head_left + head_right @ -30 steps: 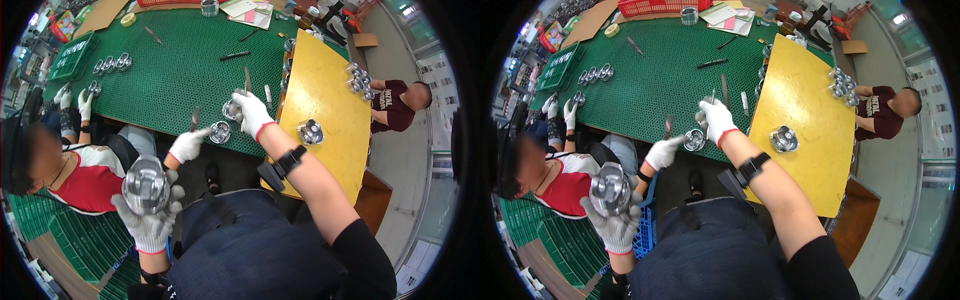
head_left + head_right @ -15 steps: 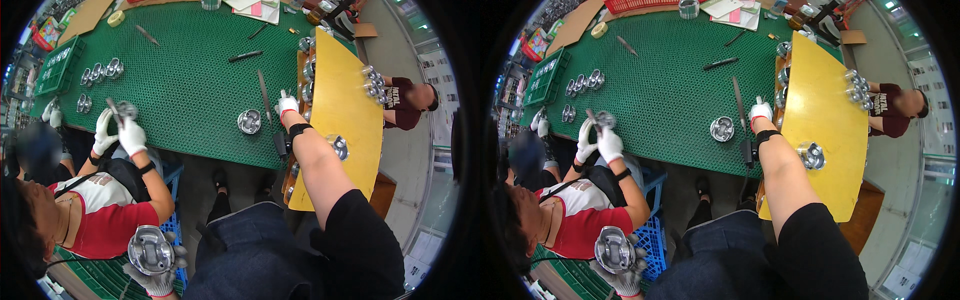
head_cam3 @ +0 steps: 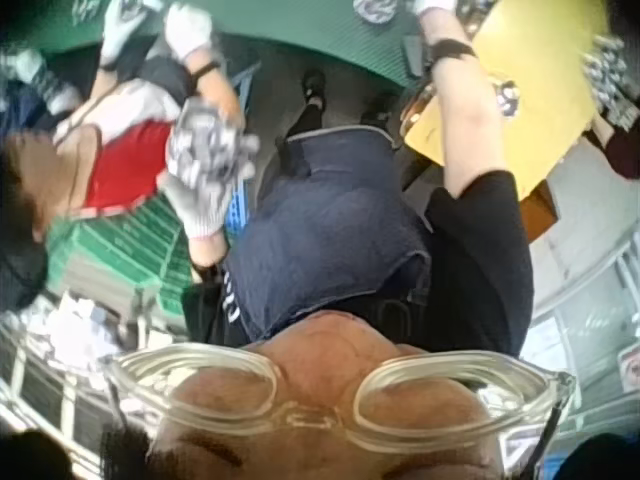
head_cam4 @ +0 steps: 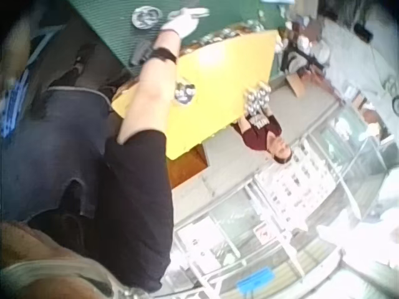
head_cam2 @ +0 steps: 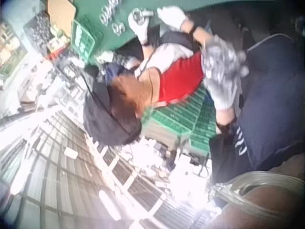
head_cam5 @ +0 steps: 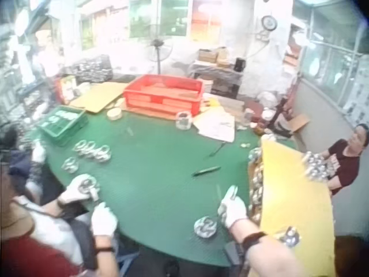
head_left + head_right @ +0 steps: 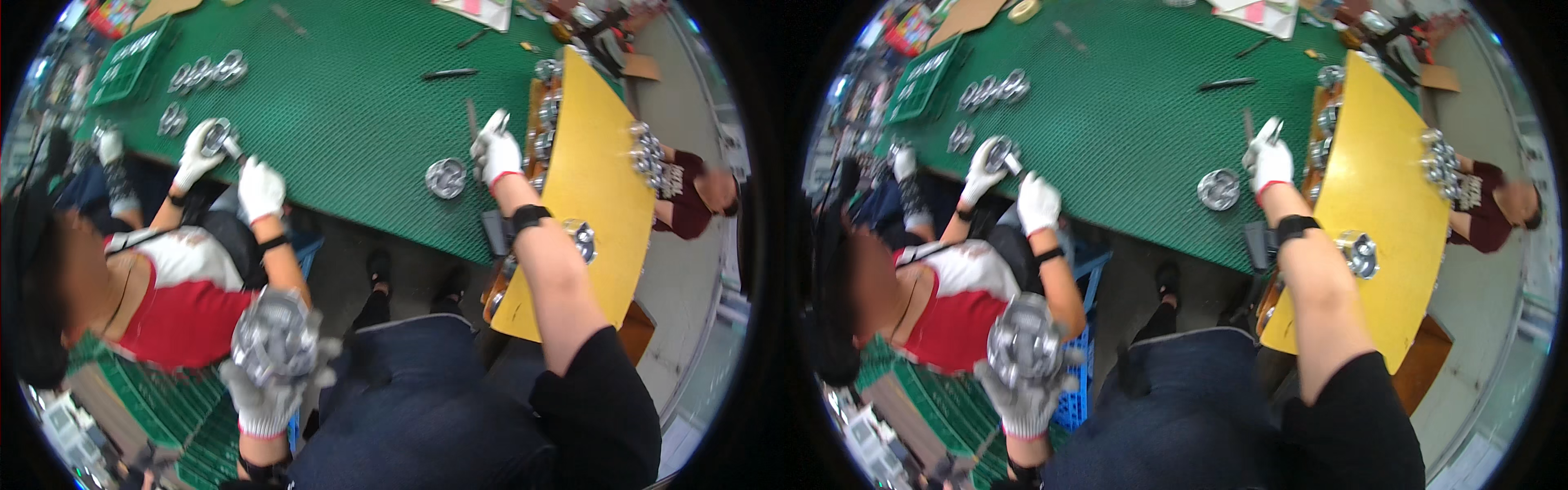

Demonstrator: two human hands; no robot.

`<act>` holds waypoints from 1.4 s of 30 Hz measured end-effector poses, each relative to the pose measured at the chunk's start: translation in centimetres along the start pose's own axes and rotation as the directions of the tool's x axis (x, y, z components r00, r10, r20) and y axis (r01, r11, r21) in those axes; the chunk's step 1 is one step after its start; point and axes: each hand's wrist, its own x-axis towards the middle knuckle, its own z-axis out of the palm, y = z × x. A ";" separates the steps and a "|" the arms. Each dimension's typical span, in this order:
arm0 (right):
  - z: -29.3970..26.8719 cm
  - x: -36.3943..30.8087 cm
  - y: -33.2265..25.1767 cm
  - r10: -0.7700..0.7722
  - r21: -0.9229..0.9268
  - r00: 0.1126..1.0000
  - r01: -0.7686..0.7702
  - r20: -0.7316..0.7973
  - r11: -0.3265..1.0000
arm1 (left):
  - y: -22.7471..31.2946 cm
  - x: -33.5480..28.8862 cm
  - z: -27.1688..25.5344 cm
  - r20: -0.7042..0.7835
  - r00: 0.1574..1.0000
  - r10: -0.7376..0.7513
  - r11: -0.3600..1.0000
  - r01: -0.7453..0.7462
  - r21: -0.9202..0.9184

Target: Inspecting, cleaning, and assembling metal piston components at a factory workbench.

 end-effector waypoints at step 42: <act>-19.1 -35.4 -17.5 -0.857 0.443 0.434 0.734 0.277 0.515 | -16.5 4.7 18.8 0.962 0.195 0.190 -0.638 -0.720 0.272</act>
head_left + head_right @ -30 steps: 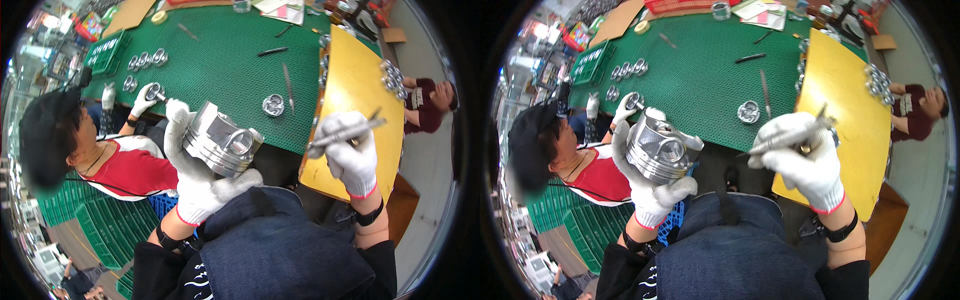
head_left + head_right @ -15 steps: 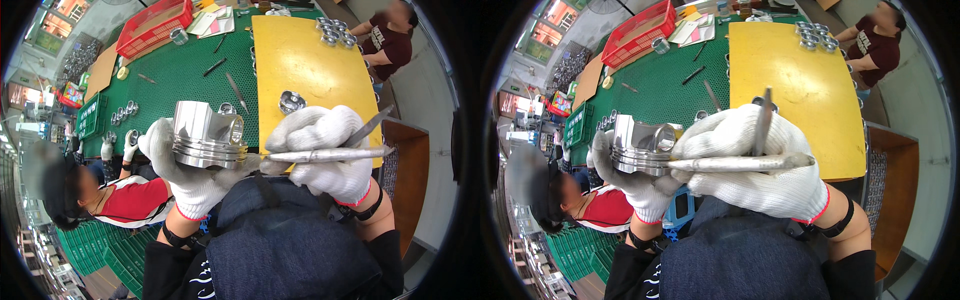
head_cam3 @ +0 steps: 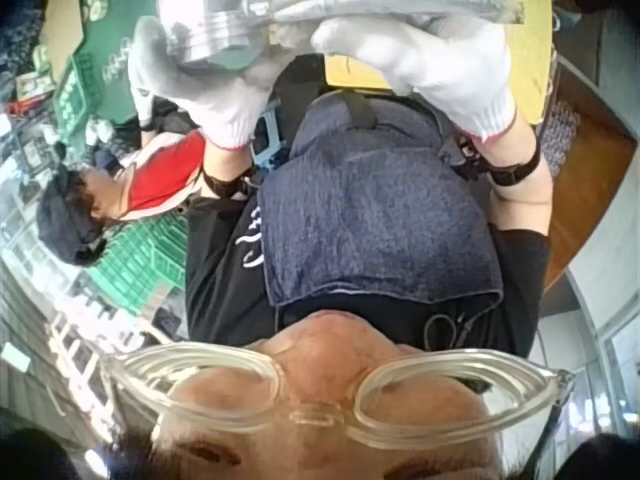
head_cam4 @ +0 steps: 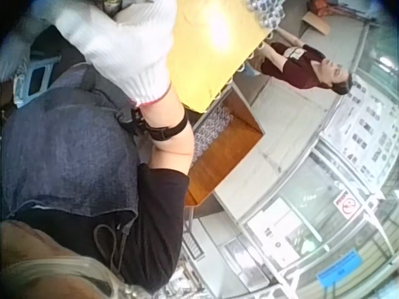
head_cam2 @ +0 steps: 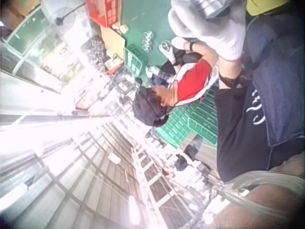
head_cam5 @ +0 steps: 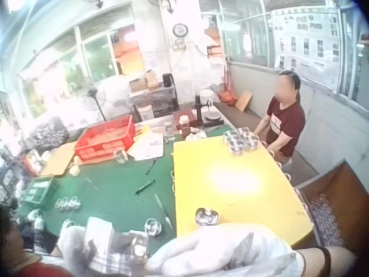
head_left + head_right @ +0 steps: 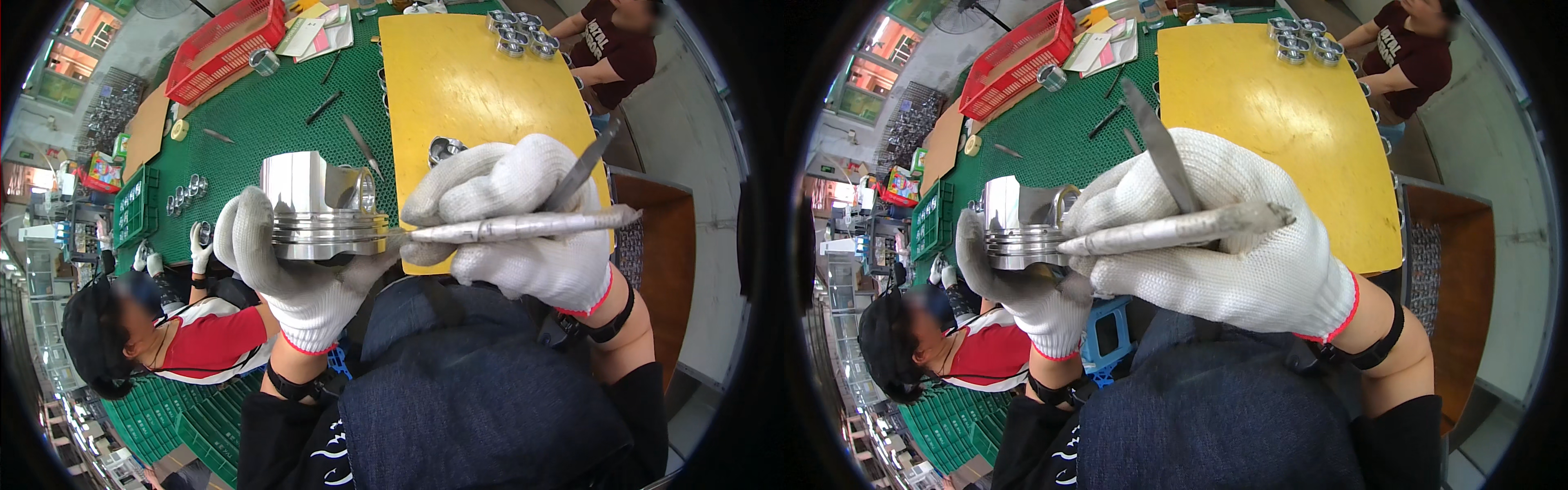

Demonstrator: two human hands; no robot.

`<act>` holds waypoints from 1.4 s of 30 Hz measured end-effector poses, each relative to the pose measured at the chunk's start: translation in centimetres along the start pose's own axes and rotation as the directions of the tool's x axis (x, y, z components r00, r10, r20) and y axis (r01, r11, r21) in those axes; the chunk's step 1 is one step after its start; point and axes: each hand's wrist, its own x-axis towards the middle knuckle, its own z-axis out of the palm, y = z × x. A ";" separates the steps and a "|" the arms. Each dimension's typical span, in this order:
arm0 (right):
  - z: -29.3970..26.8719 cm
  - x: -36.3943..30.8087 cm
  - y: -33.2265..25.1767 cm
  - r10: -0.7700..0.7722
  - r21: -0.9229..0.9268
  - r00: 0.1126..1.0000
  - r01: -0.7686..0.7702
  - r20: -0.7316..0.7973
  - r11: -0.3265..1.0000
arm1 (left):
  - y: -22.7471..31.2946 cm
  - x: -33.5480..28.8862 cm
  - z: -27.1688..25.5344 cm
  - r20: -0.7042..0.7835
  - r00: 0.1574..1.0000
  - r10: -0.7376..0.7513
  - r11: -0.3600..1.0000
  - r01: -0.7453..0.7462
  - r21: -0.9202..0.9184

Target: Inspecting, cleaning, and assembling metal piston components at a factory workbench.

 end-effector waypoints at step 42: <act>-14.1 -7.6 16.5 0.599 -0.947 0.766 -0.320 -0.233 0.041 | -18.6 -20.4 9.6 0.553 -0.423 -0.718 -0.684 0.578 -0.445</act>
